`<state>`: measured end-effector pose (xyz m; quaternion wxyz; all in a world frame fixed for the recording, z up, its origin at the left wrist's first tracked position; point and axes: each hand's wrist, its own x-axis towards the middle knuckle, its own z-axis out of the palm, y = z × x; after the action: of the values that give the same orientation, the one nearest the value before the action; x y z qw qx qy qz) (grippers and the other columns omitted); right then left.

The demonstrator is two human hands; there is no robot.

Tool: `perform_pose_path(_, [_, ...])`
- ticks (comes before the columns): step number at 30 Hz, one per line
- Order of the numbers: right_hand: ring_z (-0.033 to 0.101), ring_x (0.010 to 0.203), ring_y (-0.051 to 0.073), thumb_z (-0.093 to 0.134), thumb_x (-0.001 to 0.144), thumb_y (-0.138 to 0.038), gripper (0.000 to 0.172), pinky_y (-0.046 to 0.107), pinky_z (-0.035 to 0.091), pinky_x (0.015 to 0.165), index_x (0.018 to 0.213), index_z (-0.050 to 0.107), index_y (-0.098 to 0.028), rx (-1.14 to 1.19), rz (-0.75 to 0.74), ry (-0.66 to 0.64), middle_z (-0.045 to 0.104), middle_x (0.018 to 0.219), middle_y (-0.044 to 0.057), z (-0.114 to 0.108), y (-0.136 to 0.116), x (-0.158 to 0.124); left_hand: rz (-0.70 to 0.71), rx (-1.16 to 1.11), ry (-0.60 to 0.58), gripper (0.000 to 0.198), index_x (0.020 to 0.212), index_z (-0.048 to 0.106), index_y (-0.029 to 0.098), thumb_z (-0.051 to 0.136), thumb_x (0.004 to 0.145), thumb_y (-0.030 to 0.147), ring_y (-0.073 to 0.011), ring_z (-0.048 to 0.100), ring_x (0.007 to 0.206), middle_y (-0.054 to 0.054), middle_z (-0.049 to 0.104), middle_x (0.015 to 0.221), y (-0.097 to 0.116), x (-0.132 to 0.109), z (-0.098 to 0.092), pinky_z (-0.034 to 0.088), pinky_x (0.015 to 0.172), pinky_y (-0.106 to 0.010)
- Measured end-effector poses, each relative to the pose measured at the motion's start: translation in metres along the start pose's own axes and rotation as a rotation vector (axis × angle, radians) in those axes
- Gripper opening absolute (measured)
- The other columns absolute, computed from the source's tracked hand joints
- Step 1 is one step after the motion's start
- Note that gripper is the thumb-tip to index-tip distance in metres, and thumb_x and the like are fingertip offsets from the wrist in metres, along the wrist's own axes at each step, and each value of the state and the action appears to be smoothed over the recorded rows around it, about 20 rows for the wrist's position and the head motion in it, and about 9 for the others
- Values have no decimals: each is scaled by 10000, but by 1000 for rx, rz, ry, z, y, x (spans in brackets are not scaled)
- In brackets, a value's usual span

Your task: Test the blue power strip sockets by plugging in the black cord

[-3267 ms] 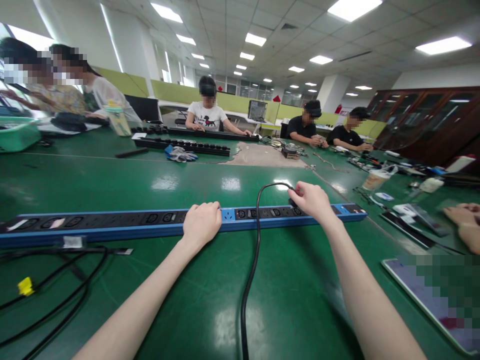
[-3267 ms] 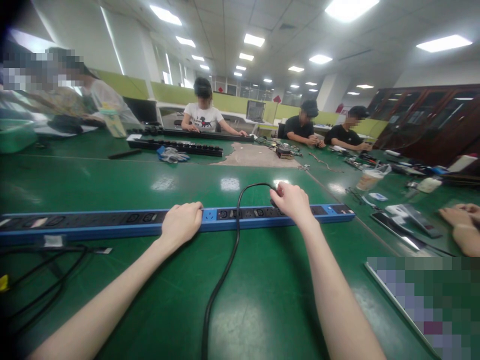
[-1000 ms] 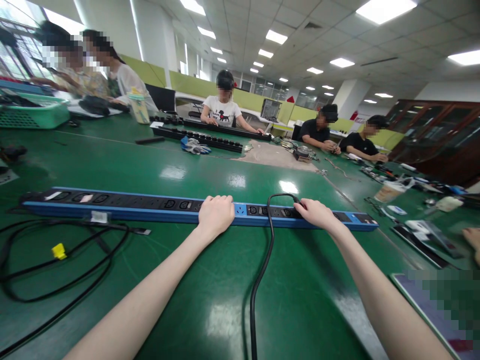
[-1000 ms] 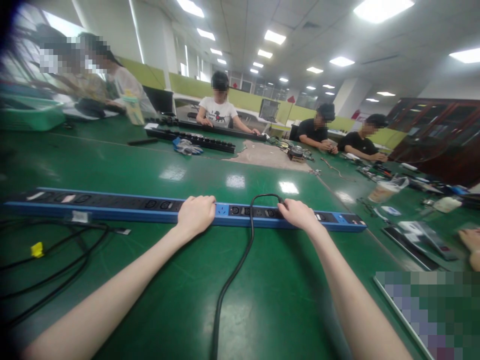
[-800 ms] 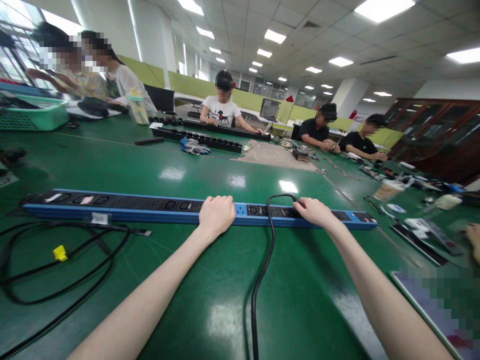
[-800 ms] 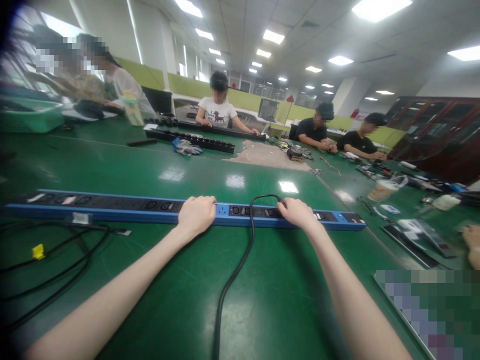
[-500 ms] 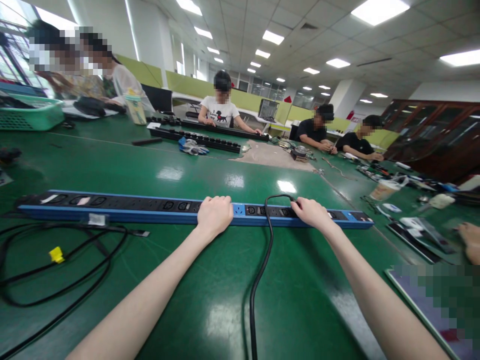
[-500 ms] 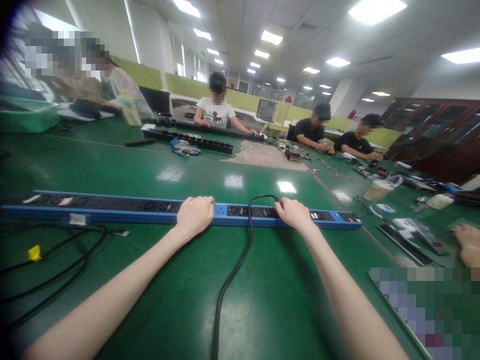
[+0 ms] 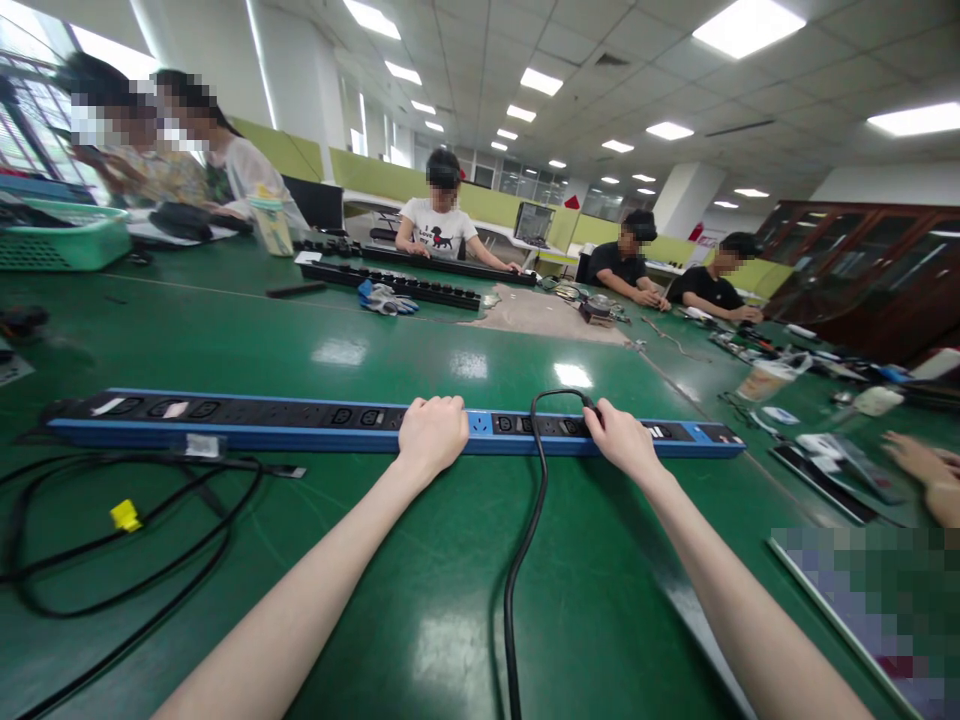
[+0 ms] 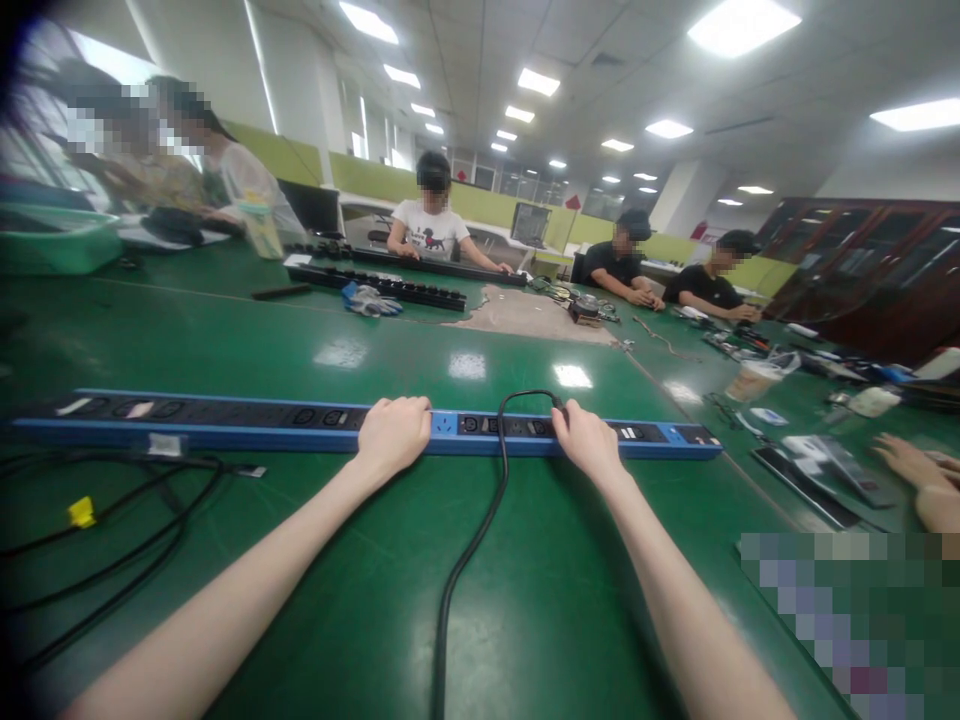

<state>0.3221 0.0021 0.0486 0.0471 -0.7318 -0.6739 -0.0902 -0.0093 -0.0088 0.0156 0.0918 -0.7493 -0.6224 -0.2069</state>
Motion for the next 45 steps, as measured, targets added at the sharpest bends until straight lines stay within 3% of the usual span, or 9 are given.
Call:
perform_pose_path(4, [720, 963, 299, 284, 1082, -596, 497, 337, 449, 788, 1104, 614, -224, -22, -31, -57, 754, 1002, 135, -2, 2, 6, -13, -7, -17, 370, 950, 716, 184, 363, 1014, 273, -274, 714, 967, -136, 774, 986, 1, 0, -1, 432, 888, -407])
perform_pose_path(10, [723, 933, 304, 232, 1088, -595, 527, 350, 453, 778, 1186, 588, -217, -4, 8, 17, 747, 1004, 147, 5, 1, 0, -18, -8, -19, 388, 958, 719, 179, 349, 1020, 279, -279, 713, 968, -143, 770, 979, 1, 0, -1, 430, 889, -411])
perform_pose_path(20, [714, 911, 279, 289, 1073, -598, 491, 314, 428, 729, 1061, 621, -236, 38, 4, -18, 751, 970, 114, 0, 6, 5, 3, 7, 0, 362, 951, 711, 183, 363, 1014, 258, -274, 712, 945, -129, 771, 973, 0, 1, 0, 429, 864, -402])
perform_pose_path(24, [715, 901, 307, 361, 1022, -684, 526, 340, 440, 736, 971, 643, -244, -3, -53, -74, 744, 929, 112, -12, 11, 15, 0, 12, -5, 358, 940, 712, 191, 368, 1012, 255, -271, 713, 954, -127, 773, 978, 2, 2, -1, 434, 870, -402])
perform_pose_path(29, [712, 874, 313, 371, 1036, -644, 486, 351, 438, 749, 1103, 629, -238, -17, -48, -3, 738, 920, 129, -13, 9, 20, -9, 31, -22, 360, 981, 719, 194, 367, 1016, 262, -264, 715, 971, -127, 777, 997, 5, 3, -1, 435, 892, -393])
perform_pose_path(35, [696, 868, 278, 435, 1033, -556, 380, 309, 398, 711, 1037, 628, -230, 143, -32, 50, 736, 885, 104, -3, 13, 25, 12, 71, -20, 372, 989, 718, 204, 353, 1016, 271, -269, 715, 945, -118, 778, 972, 5, 5, 3, 439, 863, -391])
perform_pose_path(38, [680, 844, 263, 452, 1019, -550, 384, 306, 401, 709, 973, 649, -224, 244, -21, 103, 742, 875, 102, -16, 24, 30, 6, 81, -33, 376, 996, 720, 206, 352, 1014, 282, -269, 718, 934, -121, 779, 972, 6, 5, 4, 445, 872, -392])
perform_pose_path(42, [664, 808, 257, 412, 1012, -642, 501, 312, 412, 687, 975, 680, -220, 370, 15, 279, 759, 887, 98, -52, 54, 29, 4, 92, -49, 376, 1008, 722, 204, 355, 1011, 288, -268, 720, 947, -120, 781, 974, 7, 5, 2, 452, 880, -388])
perform_pose_path(45, [663, 781, 248, 413, 994, -703, 566, 312, 418, 667, 987, 701, -215, 384, -33, 265, 767, 880, 97, -69, 85, 26, 1, 94, -52, 378, 1014, 724, 206, 354, 1006, 284, -271, 718, 945, -118, 781, 972, 7, 6, 2, 455, 877, -392])
